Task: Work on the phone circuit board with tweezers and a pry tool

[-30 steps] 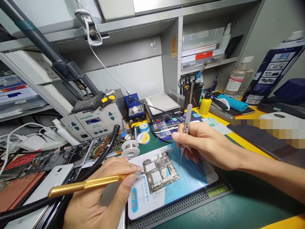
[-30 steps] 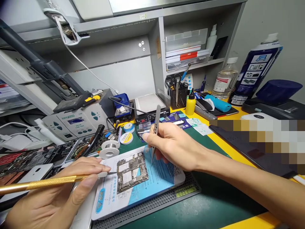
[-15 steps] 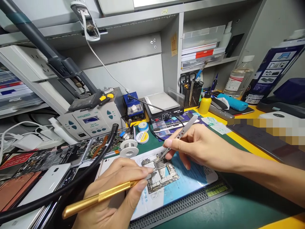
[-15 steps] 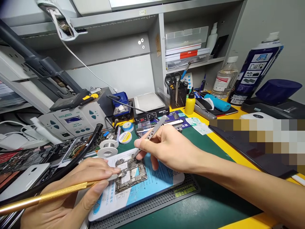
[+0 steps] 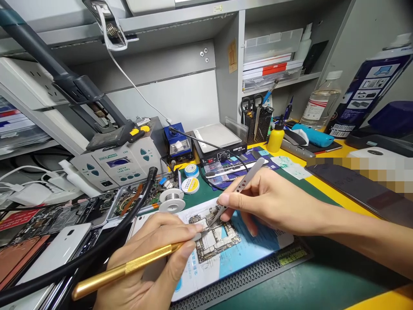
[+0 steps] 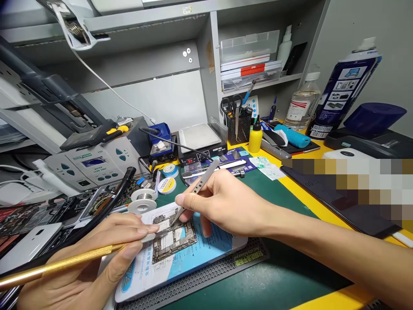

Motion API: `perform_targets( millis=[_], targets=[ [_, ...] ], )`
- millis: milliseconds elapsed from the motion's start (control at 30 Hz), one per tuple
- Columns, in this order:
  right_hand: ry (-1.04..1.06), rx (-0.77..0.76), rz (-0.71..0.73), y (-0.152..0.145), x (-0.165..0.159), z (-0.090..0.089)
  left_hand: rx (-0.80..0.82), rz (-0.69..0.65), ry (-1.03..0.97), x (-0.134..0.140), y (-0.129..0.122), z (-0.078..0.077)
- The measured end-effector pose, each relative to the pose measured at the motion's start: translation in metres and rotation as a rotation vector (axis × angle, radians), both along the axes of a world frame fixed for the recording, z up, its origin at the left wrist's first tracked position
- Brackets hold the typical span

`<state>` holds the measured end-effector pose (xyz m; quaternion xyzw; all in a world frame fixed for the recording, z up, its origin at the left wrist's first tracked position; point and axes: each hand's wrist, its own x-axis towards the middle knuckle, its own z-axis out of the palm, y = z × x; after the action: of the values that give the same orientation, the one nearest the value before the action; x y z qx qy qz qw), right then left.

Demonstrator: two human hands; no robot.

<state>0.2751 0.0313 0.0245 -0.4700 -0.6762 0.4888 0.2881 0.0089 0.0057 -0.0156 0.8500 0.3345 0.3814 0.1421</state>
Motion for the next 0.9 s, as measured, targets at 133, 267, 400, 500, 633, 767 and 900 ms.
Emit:
perform_targets(
  millis=[133, 267, 400, 500, 633, 767, 900],
  targets=[
    [0.007, -0.001, 0.002, 0.0003, -0.0003, 0.0006, 0.029, -0.008, 0.011, -0.0009, 0.0005, 0.0013],
    [0.042, -0.019, 0.004, -0.0018, -0.0005, 0.0016, 0.049, -0.012, 0.002, 0.0005, 0.0011, 0.0012],
    [0.041, -0.003, 0.008, -0.0021, -0.0012, 0.0006, 0.064, -0.009, -0.010, 0.0030, 0.0005, 0.0012],
    [0.028, 0.002, 0.004, -0.0019, -0.0013, 0.0001, 0.050, -0.013, -0.009, 0.0033, -0.0001, 0.0016],
    [0.005, 0.003, 0.005, -0.0016, -0.0016, 0.0006, 0.052, -0.006, 0.005, 0.0019, -0.0001, 0.0023],
    [-0.007, 0.004, 0.002, -0.0009, -0.0015, 0.0002, 0.056, -0.002, 0.018, 0.0012, -0.0001, 0.0021],
    [-0.018, -0.001, 0.008, -0.0005, -0.0008, -0.0002, 0.059, 0.032, 0.009, 0.0024, -0.0015, 0.0025]
  ],
)
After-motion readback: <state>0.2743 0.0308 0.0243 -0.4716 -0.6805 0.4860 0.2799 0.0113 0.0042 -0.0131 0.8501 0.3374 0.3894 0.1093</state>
